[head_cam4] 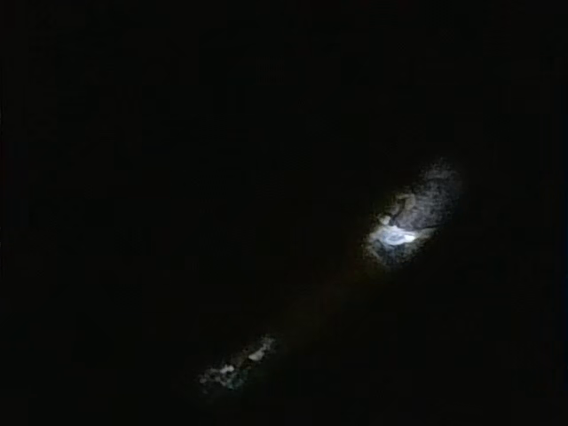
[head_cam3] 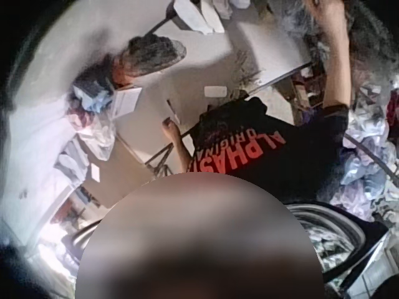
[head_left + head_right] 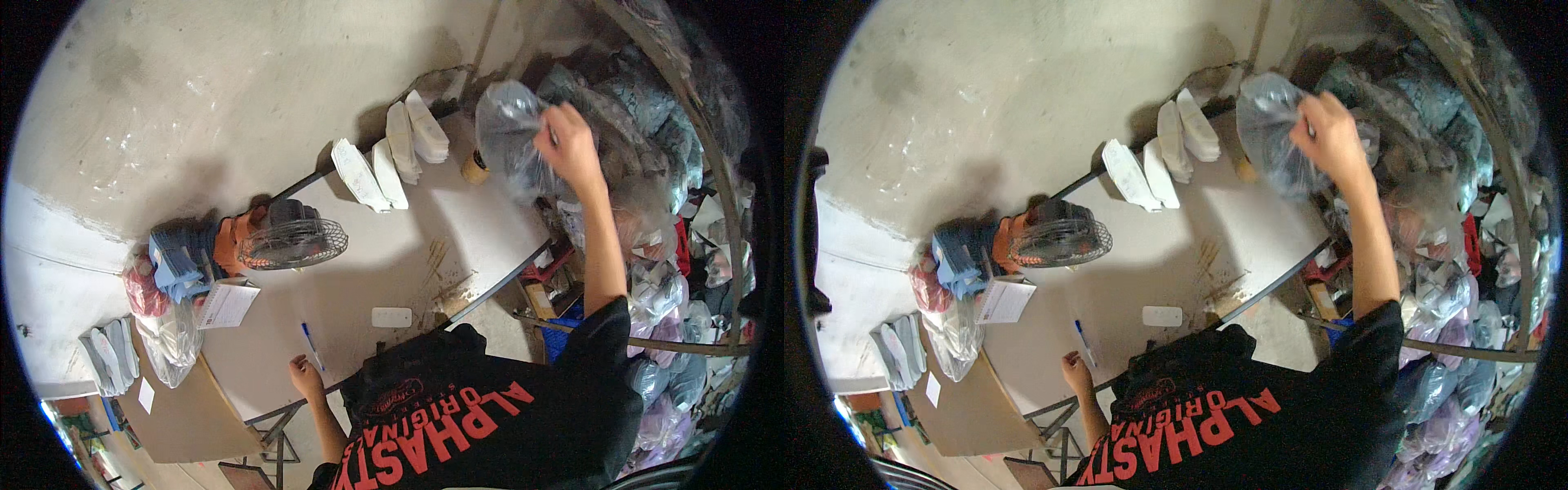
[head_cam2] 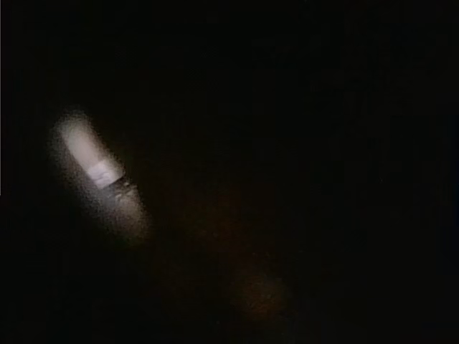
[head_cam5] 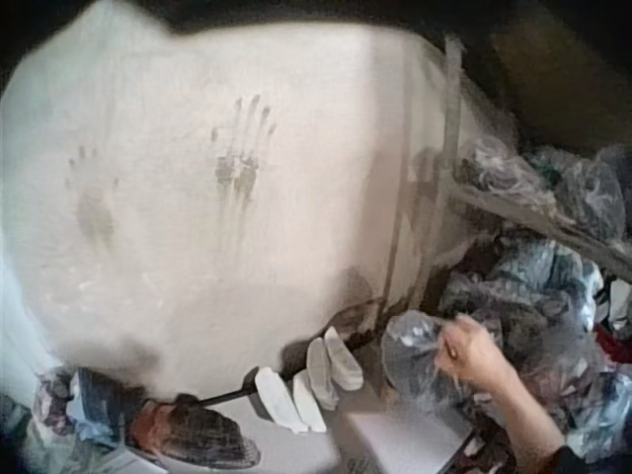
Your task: The person packs black gloves into plastic bags at a factory workstation. They open a bag, place a bundle of gloves inside, and tie the bag closed. The person then walks to another table, opens a larger bag, and places multiple glove bundles inside.
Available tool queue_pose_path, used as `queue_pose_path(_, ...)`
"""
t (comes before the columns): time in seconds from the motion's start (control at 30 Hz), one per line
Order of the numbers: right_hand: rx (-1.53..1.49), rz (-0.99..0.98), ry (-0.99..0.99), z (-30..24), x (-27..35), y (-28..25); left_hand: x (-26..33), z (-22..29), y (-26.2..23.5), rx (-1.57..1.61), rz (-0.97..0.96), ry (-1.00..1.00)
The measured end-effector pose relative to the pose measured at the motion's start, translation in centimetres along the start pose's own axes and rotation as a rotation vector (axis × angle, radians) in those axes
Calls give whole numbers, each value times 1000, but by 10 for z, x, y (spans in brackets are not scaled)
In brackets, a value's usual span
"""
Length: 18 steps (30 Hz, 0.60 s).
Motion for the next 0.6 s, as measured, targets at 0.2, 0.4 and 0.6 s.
queue_pose_path(0.2,-32,-23,-93,91,-97,56,-16,19,15,33,-22,29)
queue_pose_path(0.4,228,-400,129,173,-99,192,-23,5,23,93,-3,-1)
queue_pose_path(0.6,131,-599,357,179,-29,270,-12,-3,28,115,-70,-55)
Point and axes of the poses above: each hand's wrist, its own x-axis away from the middle knuckle, its own y-axis out of the palm, z = x × y, the point moved 8 cm from there along -x, towards the middle knuckle, and after that the axes turned 5 degrees about y, right-handed, at the moved point
